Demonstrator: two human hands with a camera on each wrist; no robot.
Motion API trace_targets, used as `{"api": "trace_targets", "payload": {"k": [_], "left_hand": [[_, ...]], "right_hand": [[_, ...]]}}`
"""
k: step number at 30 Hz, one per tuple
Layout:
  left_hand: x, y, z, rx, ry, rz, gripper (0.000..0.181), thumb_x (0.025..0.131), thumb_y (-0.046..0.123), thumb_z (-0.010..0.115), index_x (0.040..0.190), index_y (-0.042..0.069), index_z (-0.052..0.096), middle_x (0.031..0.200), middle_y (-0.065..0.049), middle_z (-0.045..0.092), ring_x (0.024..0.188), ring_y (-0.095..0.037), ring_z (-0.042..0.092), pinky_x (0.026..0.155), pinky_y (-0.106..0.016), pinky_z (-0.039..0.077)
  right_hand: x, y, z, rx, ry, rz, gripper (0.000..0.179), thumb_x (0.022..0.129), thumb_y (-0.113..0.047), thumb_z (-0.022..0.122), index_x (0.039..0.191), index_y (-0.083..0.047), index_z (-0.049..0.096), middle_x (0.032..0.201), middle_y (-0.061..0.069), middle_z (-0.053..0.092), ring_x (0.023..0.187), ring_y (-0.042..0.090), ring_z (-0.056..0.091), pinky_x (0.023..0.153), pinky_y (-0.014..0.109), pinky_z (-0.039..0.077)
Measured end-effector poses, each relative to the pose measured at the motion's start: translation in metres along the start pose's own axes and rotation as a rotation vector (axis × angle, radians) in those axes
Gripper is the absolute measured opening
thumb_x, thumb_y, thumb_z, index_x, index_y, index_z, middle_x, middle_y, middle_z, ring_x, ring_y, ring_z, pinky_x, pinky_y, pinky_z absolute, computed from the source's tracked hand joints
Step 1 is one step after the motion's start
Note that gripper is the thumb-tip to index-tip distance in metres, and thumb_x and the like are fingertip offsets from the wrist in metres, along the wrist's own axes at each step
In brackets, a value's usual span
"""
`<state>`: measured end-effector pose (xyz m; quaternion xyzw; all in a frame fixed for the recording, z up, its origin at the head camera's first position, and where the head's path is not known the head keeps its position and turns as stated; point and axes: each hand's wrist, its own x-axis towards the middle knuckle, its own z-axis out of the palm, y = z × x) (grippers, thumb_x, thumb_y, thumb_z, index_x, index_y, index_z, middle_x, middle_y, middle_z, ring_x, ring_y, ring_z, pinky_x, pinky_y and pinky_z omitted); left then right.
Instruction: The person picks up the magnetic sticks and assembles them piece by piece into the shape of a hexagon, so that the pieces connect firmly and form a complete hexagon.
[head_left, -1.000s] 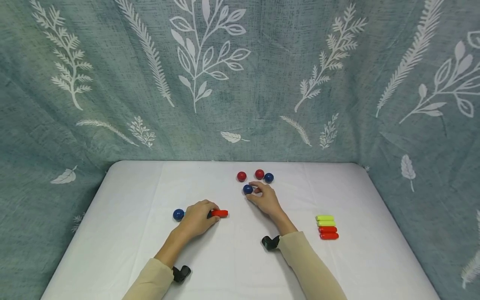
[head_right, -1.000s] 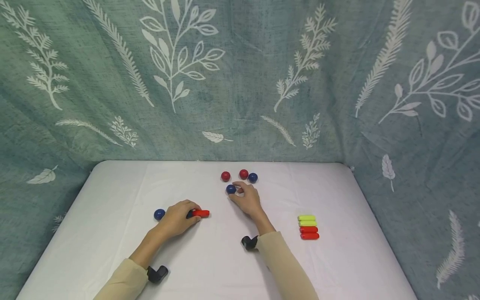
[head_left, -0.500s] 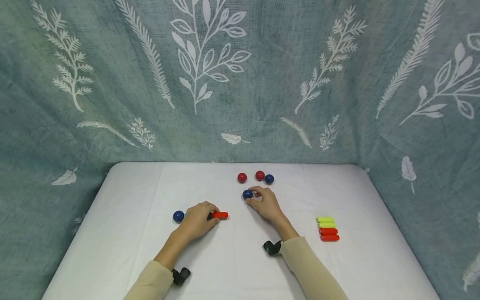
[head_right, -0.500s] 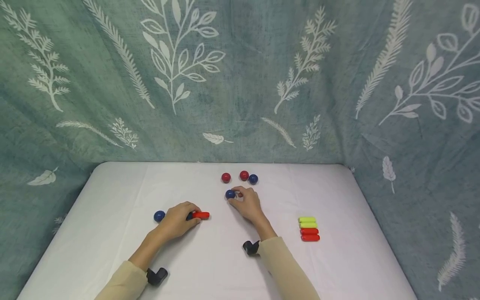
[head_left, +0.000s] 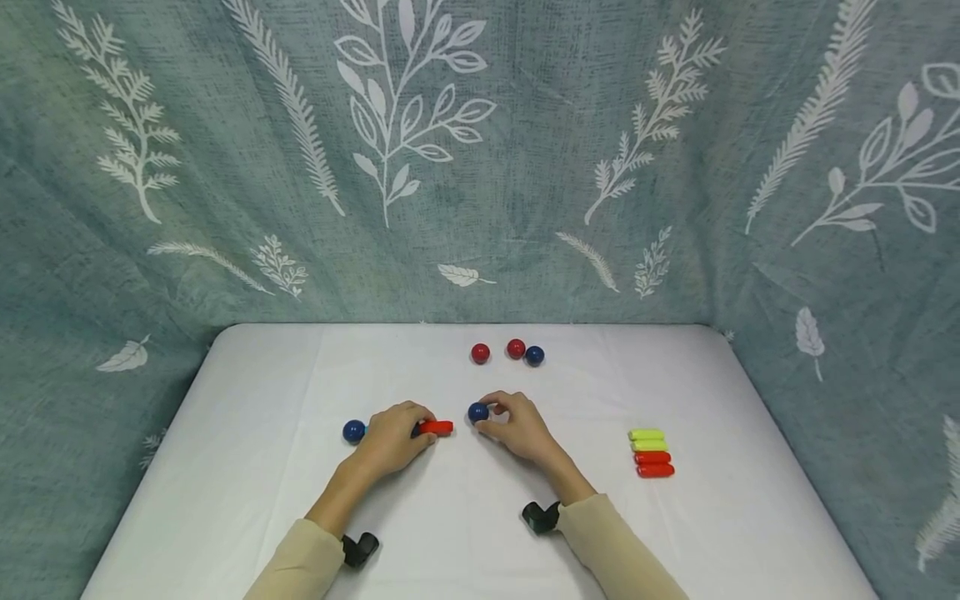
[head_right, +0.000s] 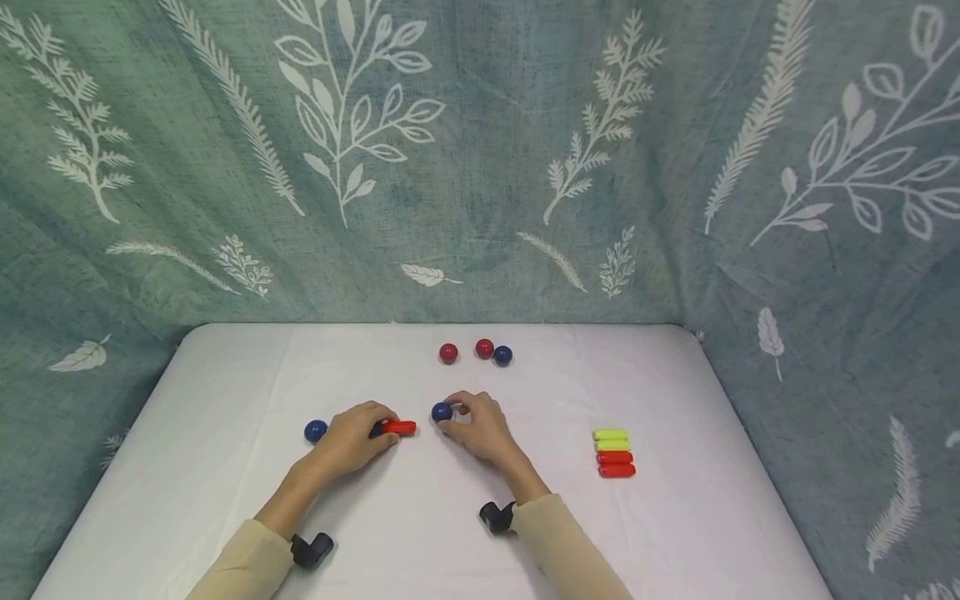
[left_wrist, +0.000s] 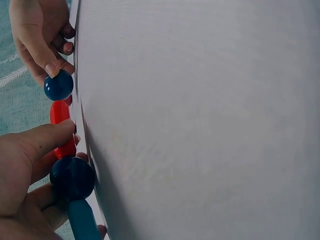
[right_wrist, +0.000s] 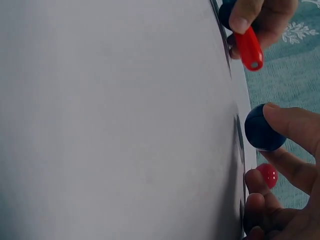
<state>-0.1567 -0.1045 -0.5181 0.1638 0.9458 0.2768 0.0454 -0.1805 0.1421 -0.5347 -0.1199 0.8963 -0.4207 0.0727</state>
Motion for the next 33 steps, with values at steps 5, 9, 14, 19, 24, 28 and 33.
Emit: {"api": "trace_targets", "payload": {"k": [5, 9, 14, 19, 24, 28, 33], "left_hand": [[0.002, -0.001, -0.002, 0.019, 0.005, 0.009, 0.024, 0.091, 0.025, 0.076, 0.110, 0.011, 0.072, 0.113, -0.006, 0.068, 0.104, -0.025, 0.063, 0.091, -0.049, 0.048], [0.003, -0.001, -0.003, 0.022, 0.012, 0.012, 0.022, 0.090, 0.025, 0.077, 0.108, 0.012, 0.072, 0.112, -0.005, 0.068, 0.105, -0.025, 0.064, 0.091, -0.049, 0.048], [0.004, -0.002, -0.003, 0.012, 0.028, 0.015, 0.024, 0.090, 0.024, 0.078, 0.108, 0.011, 0.073, 0.110, -0.006, 0.068, 0.104, -0.025, 0.064, 0.090, -0.051, 0.048], [0.003, -0.004, -0.002, 0.014, 0.031, 0.011, 0.023, 0.089, 0.024, 0.078, 0.108, 0.011, 0.073, 0.110, -0.006, 0.069, 0.106, -0.026, 0.064, 0.091, -0.053, 0.047], [0.002, -0.003, 0.000, 0.028, 0.035, 0.014, 0.022, 0.088, 0.024, 0.079, 0.105, 0.012, 0.073, 0.108, -0.005, 0.069, 0.103, -0.024, 0.064, 0.088, -0.053, 0.048], [0.002, 0.002, 0.001, 0.067, 0.033, 0.031, 0.022, 0.088, 0.023, 0.079, 0.106, 0.013, 0.074, 0.107, -0.004, 0.069, 0.099, -0.024, 0.064, 0.083, -0.052, 0.049], [0.004, 0.011, 0.005, 0.124, 0.014, 0.057, 0.030, 0.089, 0.028, 0.078, 0.114, 0.013, 0.072, 0.112, -0.004, 0.069, 0.105, -0.026, 0.063, 0.088, -0.057, 0.045]], "right_hand": [[-0.004, -0.008, 0.006, -0.003, -0.023, -0.008, 0.034, 0.087, -0.027, 0.078, 0.119, -0.017, 0.070, 0.101, 0.005, 0.059, 0.094, 0.023, 0.053, 0.075, 0.039, 0.043], [-0.005, -0.010, 0.010, -0.022, -0.030, -0.019, 0.035, 0.087, -0.029, 0.078, 0.118, -0.018, 0.070, 0.102, 0.006, 0.058, 0.094, 0.023, 0.051, 0.075, 0.039, 0.041], [-0.004, -0.012, 0.014, -0.038, -0.026, -0.026, 0.034, 0.086, -0.030, 0.079, 0.118, -0.019, 0.071, 0.102, 0.005, 0.058, 0.093, 0.022, 0.051, 0.074, 0.039, 0.040], [-0.005, -0.014, 0.016, -0.047, -0.040, -0.050, 0.034, 0.086, -0.029, 0.079, 0.117, -0.019, 0.071, 0.103, 0.006, 0.060, 0.093, 0.022, 0.052, 0.074, 0.038, 0.040], [-0.007, -0.017, 0.017, -0.057, -0.035, -0.063, 0.034, 0.085, -0.026, 0.080, 0.117, -0.017, 0.071, 0.101, 0.007, 0.060, 0.092, 0.024, 0.052, 0.073, 0.038, 0.039], [-0.009, -0.017, 0.019, -0.058, -0.031, -0.039, 0.034, 0.085, -0.027, 0.079, 0.118, -0.018, 0.071, 0.100, 0.005, 0.060, 0.091, 0.022, 0.051, 0.072, 0.037, 0.039], [-0.010, -0.017, 0.021, -0.057, -0.024, -0.042, 0.034, 0.085, -0.029, 0.080, 0.116, -0.018, 0.072, 0.099, 0.004, 0.061, 0.089, 0.021, 0.051, 0.072, 0.038, 0.038]]}}
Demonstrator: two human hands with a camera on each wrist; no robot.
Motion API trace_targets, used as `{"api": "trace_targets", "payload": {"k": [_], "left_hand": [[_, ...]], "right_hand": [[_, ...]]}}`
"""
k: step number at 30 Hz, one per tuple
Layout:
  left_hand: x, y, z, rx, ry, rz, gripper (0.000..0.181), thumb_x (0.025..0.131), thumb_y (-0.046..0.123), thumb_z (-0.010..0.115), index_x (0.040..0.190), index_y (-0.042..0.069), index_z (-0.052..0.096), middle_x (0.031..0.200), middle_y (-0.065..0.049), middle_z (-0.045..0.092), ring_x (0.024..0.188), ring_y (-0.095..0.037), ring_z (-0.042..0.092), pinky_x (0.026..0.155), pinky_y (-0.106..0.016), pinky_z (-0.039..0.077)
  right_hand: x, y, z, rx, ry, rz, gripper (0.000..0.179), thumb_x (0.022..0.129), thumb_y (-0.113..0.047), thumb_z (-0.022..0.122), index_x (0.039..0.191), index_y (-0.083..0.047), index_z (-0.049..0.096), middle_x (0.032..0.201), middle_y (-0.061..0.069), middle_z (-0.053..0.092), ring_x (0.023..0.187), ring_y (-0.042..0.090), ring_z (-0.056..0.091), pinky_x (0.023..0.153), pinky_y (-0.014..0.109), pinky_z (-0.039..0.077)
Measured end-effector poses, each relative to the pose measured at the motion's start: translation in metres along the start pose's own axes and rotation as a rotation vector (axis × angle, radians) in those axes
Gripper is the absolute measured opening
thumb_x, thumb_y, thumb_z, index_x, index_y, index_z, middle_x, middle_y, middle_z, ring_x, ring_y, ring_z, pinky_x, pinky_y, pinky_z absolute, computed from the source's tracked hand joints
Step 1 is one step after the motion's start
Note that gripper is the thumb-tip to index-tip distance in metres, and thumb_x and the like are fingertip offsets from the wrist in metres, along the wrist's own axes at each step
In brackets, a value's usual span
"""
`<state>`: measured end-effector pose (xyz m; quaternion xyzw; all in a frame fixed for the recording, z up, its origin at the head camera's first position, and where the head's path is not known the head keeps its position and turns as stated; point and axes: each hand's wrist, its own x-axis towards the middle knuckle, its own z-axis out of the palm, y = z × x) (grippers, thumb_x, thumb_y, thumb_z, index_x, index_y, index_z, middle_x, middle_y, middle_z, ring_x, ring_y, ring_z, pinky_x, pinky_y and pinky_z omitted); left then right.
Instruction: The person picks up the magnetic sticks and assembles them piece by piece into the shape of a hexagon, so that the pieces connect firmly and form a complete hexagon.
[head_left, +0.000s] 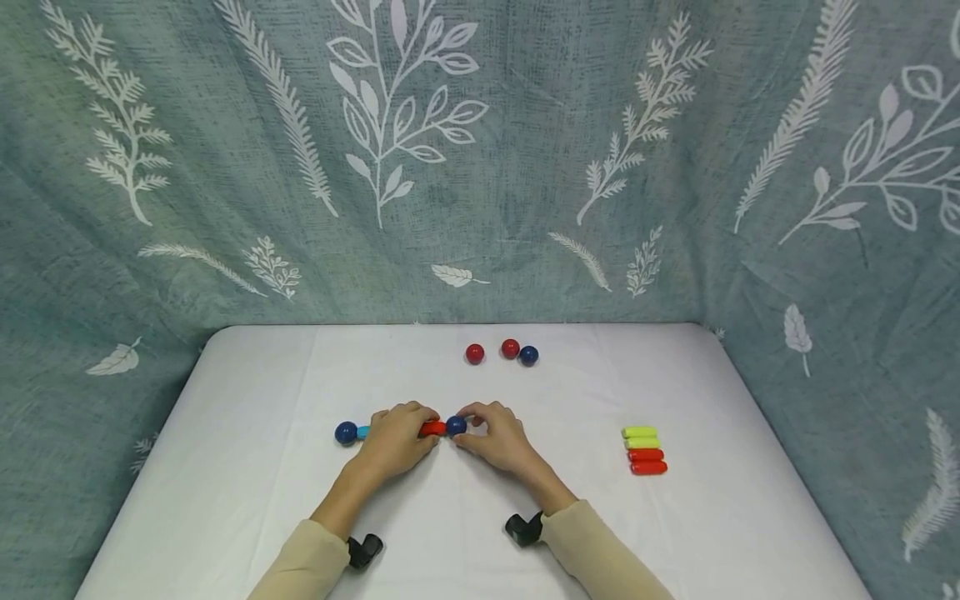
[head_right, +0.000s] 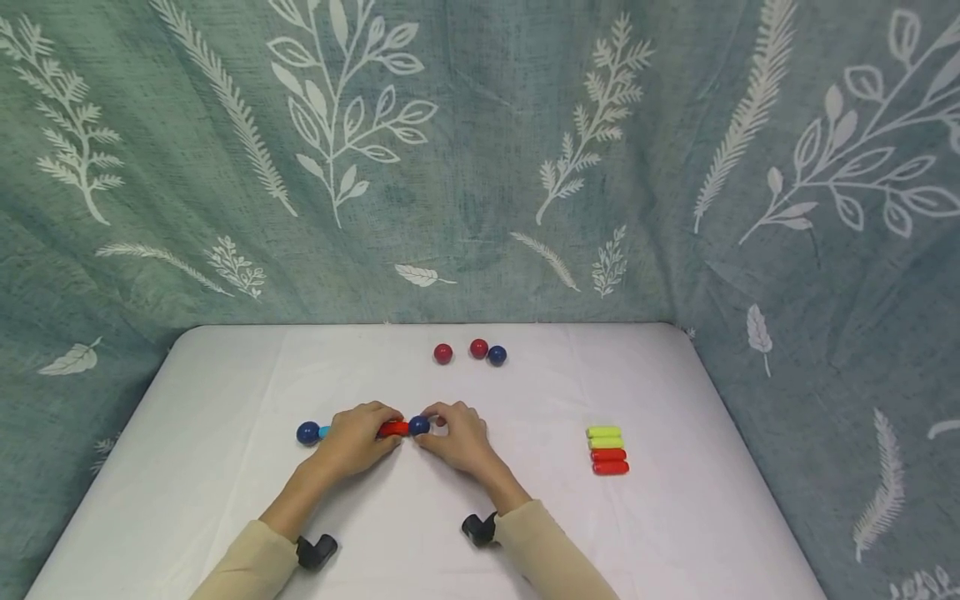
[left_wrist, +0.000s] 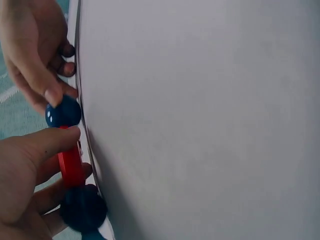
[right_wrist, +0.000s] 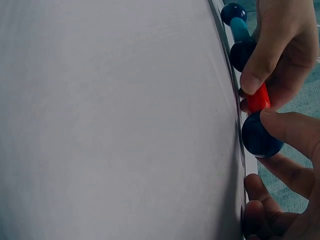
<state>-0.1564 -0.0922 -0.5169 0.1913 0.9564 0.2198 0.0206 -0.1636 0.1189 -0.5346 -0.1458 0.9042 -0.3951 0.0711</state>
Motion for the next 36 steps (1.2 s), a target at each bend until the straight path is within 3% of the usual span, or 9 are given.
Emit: {"api": "trace_targets", "payload": {"k": [7, 19, 25, 36], "left_hand": [[0.003, 0.007, 0.002, 0.004, 0.000, -0.001, 0.023, 0.088, 0.025, 0.079, 0.106, 0.011, 0.074, 0.108, -0.003, 0.070, 0.102, -0.024, 0.063, 0.094, -0.061, 0.041], [0.004, 0.005, 0.006, 0.009, 0.008, 0.015, 0.022, 0.088, 0.024, 0.080, 0.105, 0.012, 0.075, 0.108, -0.003, 0.071, 0.101, -0.024, 0.065, 0.087, -0.055, 0.046], [0.005, 0.004, 0.006, -0.003, 0.017, 0.029, 0.021, 0.087, 0.023, 0.080, 0.104, 0.012, 0.076, 0.107, -0.004, 0.071, 0.099, -0.024, 0.065, 0.084, -0.051, 0.049], [0.005, -0.001, 0.006, -0.014, 0.019, 0.014, 0.020, 0.087, 0.023, 0.080, 0.103, 0.012, 0.076, 0.108, -0.003, 0.071, 0.099, -0.022, 0.065, 0.082, -0.047, 0.050]], "right_hand": [[-0.002, -0.002, 0.004, -0.008, 0.008, -0.027, 0.034, 0.085, -0.032, 0.080, 0.115, -0.017, 0.071, 0.097, 0.004, 0.060, 0.088, 0.022, 0.050, 0.073, 0.039, 0.036], [-0.006, -0.005, 0.002, 0.000, 0.003, -0.006, 0.037, 0.087, -0.030, 0.078, 0.119, -0.014, 0.070, 0.098, 0.004, 0.061, 0.087, 0.022, 0.051, 0.074, 0.039, 0.039], [-0.016, -0.002, -0.011, 0.023, 0.006, -0.003, 0.037, 0.089, -0.027, 0.076, 0.121, -0.012, 0.068, 0.097, 0.005, 0.060, 0.074, 0.016, 0.046, 0.063, 0.031, 0.040], [-0.047, 0.007, -0.039, 0.038, 0.077, 0.009, 0.028, 0.089, -0.022, 0.077, 0.115, -0.014, 0.070, 0.098, 0.005, 0.061, 0.077, 0.021, 0.050, 0.067, 0.032, 0.040]]}}
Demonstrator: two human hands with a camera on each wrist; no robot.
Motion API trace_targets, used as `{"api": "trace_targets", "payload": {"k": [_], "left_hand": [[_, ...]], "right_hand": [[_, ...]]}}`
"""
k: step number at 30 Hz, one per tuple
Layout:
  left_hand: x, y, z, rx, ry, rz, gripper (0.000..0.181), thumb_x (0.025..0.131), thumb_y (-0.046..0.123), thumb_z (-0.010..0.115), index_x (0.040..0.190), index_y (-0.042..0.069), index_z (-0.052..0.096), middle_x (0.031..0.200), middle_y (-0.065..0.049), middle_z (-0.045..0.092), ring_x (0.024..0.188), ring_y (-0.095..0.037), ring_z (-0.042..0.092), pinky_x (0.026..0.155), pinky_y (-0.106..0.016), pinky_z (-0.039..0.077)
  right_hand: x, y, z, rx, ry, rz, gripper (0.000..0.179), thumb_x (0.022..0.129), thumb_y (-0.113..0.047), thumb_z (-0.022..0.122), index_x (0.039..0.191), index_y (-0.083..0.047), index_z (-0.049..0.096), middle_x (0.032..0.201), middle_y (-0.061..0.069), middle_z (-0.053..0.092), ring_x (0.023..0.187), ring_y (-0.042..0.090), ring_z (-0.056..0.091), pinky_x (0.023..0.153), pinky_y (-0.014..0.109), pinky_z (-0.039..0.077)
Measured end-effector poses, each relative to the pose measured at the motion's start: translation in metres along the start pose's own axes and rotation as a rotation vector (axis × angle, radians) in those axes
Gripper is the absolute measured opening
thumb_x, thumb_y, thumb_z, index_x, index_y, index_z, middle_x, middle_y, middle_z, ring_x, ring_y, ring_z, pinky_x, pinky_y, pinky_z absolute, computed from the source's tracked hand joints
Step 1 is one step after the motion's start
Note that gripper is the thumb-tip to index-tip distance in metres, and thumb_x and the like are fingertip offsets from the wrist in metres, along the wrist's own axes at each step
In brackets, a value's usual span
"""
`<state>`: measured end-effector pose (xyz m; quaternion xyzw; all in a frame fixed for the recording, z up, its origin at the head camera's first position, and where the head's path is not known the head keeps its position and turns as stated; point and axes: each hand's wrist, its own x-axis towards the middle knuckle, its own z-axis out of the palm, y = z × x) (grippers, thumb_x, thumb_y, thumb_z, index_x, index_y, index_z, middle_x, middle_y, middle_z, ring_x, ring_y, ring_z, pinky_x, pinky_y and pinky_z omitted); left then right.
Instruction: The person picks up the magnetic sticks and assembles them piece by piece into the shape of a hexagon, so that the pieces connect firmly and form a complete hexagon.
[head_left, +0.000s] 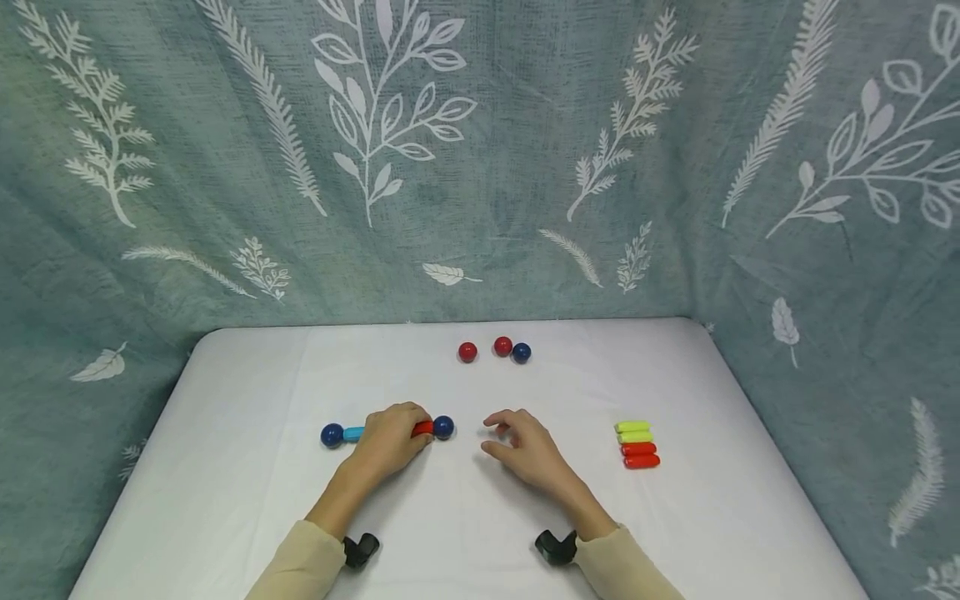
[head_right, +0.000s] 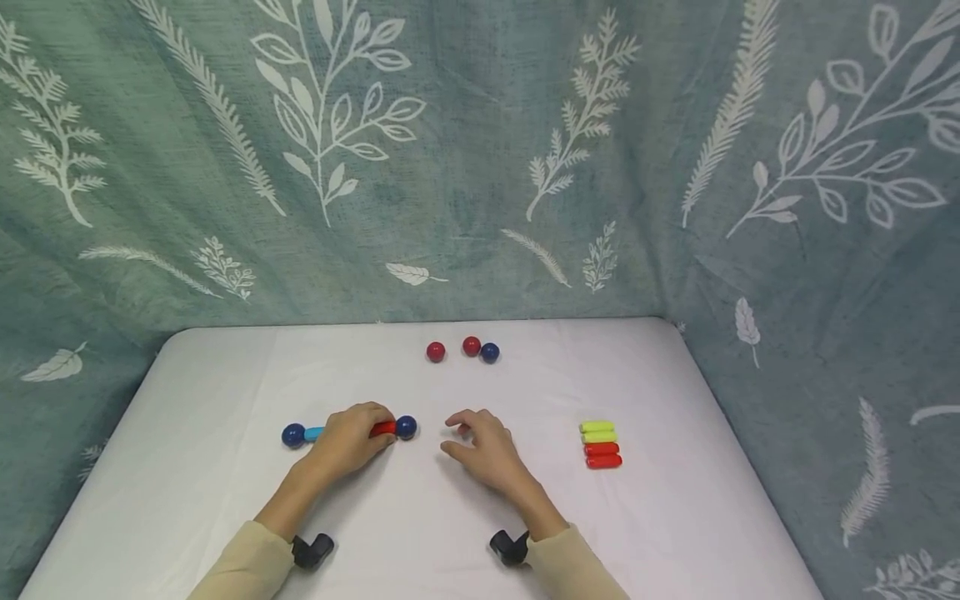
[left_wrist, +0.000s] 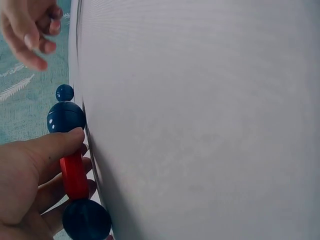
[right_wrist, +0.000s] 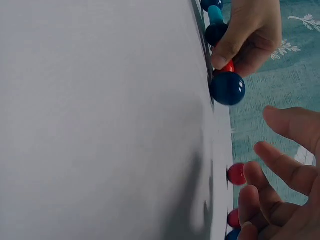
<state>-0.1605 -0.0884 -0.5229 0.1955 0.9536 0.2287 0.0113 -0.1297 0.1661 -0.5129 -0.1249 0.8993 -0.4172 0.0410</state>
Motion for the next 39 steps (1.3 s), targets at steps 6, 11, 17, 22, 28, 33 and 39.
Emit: {"api": "trace_targets", "payload": {"k": [6, 11, 17, 22, 28, 33, 39], "left_hand": [[-0.001, -0.001, -0.002, -0.021, -0.001, 0.003, 0.020, 0.087, 0.022, 0.080, 0.103, 0.012, 0.076, 0.109, -0.004, 0.071, 0.101, -0.024, 0.065, 0.082, -0.049, 0.050], [-0.002, -0.001, -0.002, -0.022, -0.006, -0.009, 0.021, 0.086, 0.022, 0.080, 0.103, 0.011, 0.076, 0.110, -0.005, 0.071, 0.101, -0.024, 0.065, 0.083, -0.049, 0.050], [-0.003, 0.000, -0.002, -0.026, 0.001, -0.007, 0.021, 0.087, 0.023, 0.080, 0.104, 0.012, 0.076, 0.109, -0.005, 0.070, 0.100, -0.024, 0.065, 0.082, -0.049, 0.050], [-0.004, -0.001, -0.001, -0.019, -0.003, -0.008, 0.021, 0.087, 0.023, 0.080, 0.104, 0.012, 0.076, 0.109, -0.005, 0.071, 0.100, -0.024, 0.065, 0.083, -0.047, 0.051], [-0.002, -0.001, 0.000, -0.020, 0.002, -0.005, 0.021, 0.087, 0.023, 0.080, 0.104, 0.012, 0.076, 0.110, -0.005, 0.070, 0.100, -0.024, 0.064, 0.083, -0.048, 0.050], [-0.003, -0.002, 0.001, -0.026, -0.004, -0.012, 0.021, 0.087, 0.023, 0.080, 0.105, 0.012, 0.076, 0.111, -0.005, 0.070, 0.101, -0.024, 0.064, 0.083, -0.049, 0.050], [-0.002, -0.002, 0.000, -0.030, -0.005, -0.011, 0.021, 0.087, 0.023, 0.080, 0.105, 0.012, 0.075, 0.111, -0.005, 0.070, 0.102, -0.024, 0.064, 0.084, -0.049, 0.050]], "right_hand": [[-0.022, 0.013, -0.019, 0.025, 0.045, 0.026, 0.028, 0.088, -0.020, 0.079, 0.115, -0.014, 0.071, 0.099, 0.004, 0.061, 0.081, 0.024, 0.052, 0.069, 0.031, 0.041], [-0.040, 0.028, -0.036, 0.017, 0.062, 0.075, 0.028, 0.088, -0.020, 0.079, 0.114, -0.016, 0.072, 0.099, 0.002, 0.061, 0.084, 0.022, 0.052, 0.070, 0.031, 0.042], [-0.063, 0.046, -0.056, 0.018, 0.044, 0.122, 0.026, 0.087, -0.024, 0.080, 0.112, -0.019, 0.073, 0.097, 0.002, 0.060, 0.082, 0.019, 0.050, 0.067, 0.028, 0.041], [-0.085, 0.063, -0.076, 0.081, 0.014, 0.132, 0.028, 0.087, -0.023, 0.080, 0.112, -0.017, 0.072, 0.094, 0.006, 0.058, 0.077, 0.019, 0.050, 0.063, 0.025, 0.042], [-0.105, 0.082, -0.101, 0.116, 0.021, 0.161, 0.030, 0.088, -0.024, 0.079, 0.115, -0.013, 0.071, 0.093, 0.006, 0.055, 0.073, 0.017, 0.051, 0.060, 0.026, 0.044], [-0.113, 0.094, -0.121, 0.069, 0.066, 0.192, 0.029, 0.090, -0.025, 0.077, 0.114, -0.010, 0.071, 0.088, 0.005, 0.053, 0.076, 0.017, 0.050, 0.061, 0.027, 0.044], [-0.115, 0.104, -0.139, 0.000, 0.122, 0.228, 0.026, 0.091, -0.023, 0.076, 0.112, -0.009, 0.071, 0.084, 0.004, 0.050, 0.075, 0.016, 0.046, 0.060, 0.028, 0.041]]}}
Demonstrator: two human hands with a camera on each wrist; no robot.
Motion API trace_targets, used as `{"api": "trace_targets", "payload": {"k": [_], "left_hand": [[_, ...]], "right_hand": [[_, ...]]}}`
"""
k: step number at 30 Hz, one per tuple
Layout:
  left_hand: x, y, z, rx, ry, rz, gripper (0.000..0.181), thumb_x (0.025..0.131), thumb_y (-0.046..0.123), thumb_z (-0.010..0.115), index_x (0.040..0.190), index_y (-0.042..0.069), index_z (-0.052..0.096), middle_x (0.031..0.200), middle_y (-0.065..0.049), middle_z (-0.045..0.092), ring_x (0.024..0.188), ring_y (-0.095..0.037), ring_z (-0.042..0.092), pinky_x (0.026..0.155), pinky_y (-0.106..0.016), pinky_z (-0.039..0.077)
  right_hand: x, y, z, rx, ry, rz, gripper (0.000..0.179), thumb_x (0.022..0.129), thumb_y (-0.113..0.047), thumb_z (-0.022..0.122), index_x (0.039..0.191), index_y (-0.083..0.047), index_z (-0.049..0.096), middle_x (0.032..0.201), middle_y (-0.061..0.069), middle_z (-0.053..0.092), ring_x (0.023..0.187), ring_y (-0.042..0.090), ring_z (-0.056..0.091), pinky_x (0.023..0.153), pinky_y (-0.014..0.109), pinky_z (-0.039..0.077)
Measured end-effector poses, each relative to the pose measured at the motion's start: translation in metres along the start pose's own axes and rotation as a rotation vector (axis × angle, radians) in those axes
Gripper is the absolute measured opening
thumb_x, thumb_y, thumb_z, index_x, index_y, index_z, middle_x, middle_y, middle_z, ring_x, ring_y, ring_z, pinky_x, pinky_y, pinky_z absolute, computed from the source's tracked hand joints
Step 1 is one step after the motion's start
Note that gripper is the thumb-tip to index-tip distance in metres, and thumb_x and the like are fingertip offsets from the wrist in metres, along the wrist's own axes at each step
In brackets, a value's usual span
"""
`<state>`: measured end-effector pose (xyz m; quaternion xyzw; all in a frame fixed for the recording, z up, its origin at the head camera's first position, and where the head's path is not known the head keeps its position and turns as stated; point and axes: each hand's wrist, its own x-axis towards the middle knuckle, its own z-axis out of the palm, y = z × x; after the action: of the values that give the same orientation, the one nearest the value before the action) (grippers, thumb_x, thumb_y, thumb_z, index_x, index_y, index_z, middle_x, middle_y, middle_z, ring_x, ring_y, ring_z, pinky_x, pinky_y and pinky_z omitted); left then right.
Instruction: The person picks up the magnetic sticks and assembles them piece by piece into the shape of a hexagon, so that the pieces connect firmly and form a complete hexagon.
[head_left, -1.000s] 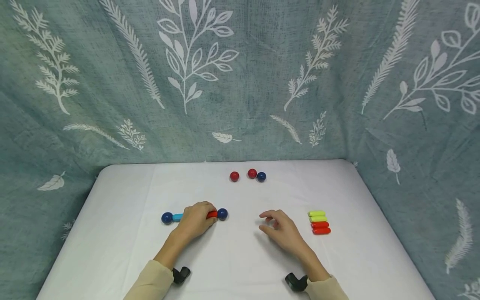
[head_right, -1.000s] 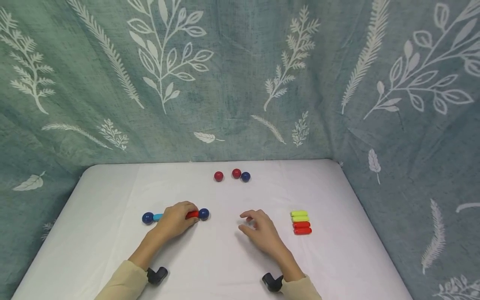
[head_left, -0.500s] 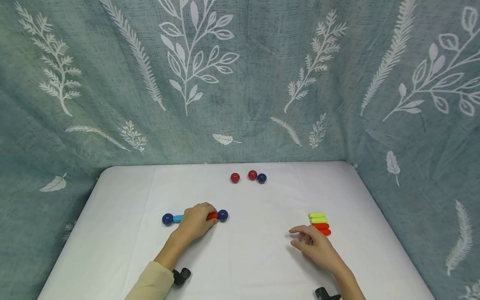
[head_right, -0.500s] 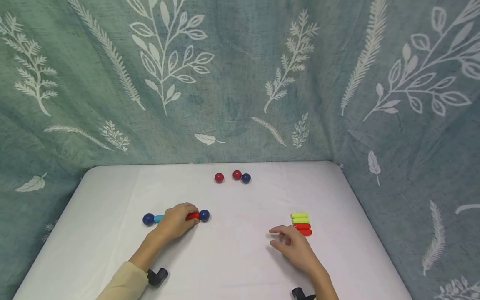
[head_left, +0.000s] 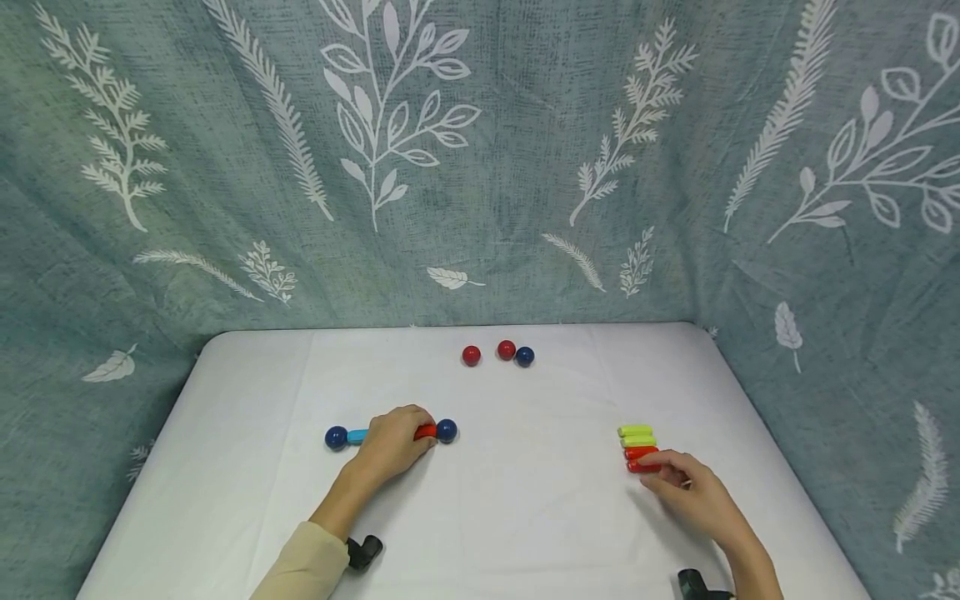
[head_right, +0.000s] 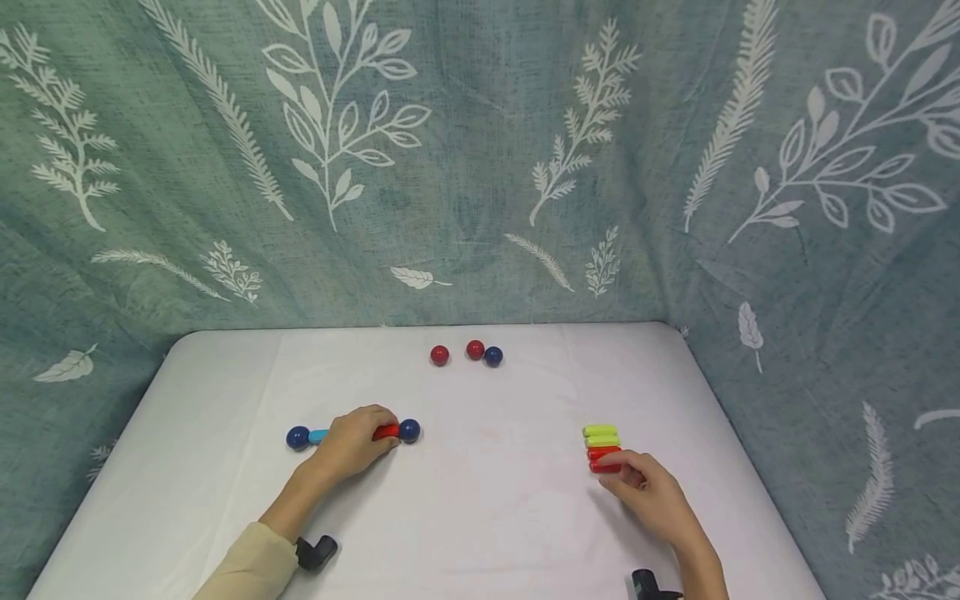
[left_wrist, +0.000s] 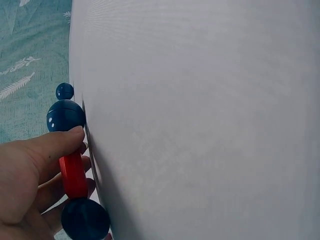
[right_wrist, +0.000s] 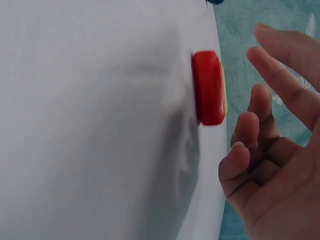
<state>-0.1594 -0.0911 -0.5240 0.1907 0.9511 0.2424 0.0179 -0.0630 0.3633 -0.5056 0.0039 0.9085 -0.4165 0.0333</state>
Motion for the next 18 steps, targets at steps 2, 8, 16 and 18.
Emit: {"api": "trace_targets", "payload": {"k": [2, 8, 16, 18], "left_hand": [[0.000, 0.000, 0.000, -0.002, 0.000, -0.001, 0.021, 0.087, 0.023, 0.080, 0.105, 0.012, 0.075, 0.111, -0.005, 0.070, 0.101, -0.024, 0.064, 0.084, -0.049, 0.050], [0.000, -0.001, 0.000, -0.001, 0.002, -0.005, 0.021, 0.087, 0.023, 0.080, 0.104, 0.012, 0.075, 0.110, -0.005, 0.071, 0.100, -0.023, 0.065, 0.084, -0.048, 0.050], [-0.001, 0.000, -0.001, -0.011, 0.003, -0.005, 0.022, 0.087, 0.023, 0.080, 0.105, 0.012, 0.075, 0.111, -0.006, 0.071, 0.102, -0.024, 0.065, 0.085, -0.049, 0.049], [-0.002, 0.000, -0.001, -0.014, 0.003, -0.007, 0.022, 0.087, 0.023, 0.080, 0.106, 0.011, 0.075, 0.111, -0.006, 0.070, 0.102, -0.025, 0.065, 0.085, -0.050, 0.049]], "right_hand": [[0.002, 0.003, -0.003, -0.009, 0.009, 0.024, 0.028, 0.091, -0.023, 0.076, 0.114, -0.008, 0.070, 0.083, 0.005, 0.051, 0.073, 0.016, 0.046, 0.058, 0.027, 0.042], [0.007, 0.012, -0.007, 0.023, -0.027, 0.117, 0.040, 0.092, -0.022, 0.075, 0.124, -0.002, 0.064, 0.094, 0.010, 0.055, 0.074, 0.019, 0.048, 0.059, 0.028, 0.045], [0.011, 0.018, -0.006, 0.008, -0.055, 0.164, 0.042, 0.093, -0.021, 0.074, 0.127, -0.001, 0.061, 0.100, 0.012, 0.056, 0.075, 0.020, 0.047, 0.060, 0.029, 0.045], [0.011, 0.018, -0.005, 0.000, -0.053, 0.174, 0.041, 0.092, -0.022, 0.074, 0.126, -0.001, 0.062, 0.099, 0.012, 0.058, 0.074, 0.020, 0.047, 0.059, 0.029, 0.043]]}}
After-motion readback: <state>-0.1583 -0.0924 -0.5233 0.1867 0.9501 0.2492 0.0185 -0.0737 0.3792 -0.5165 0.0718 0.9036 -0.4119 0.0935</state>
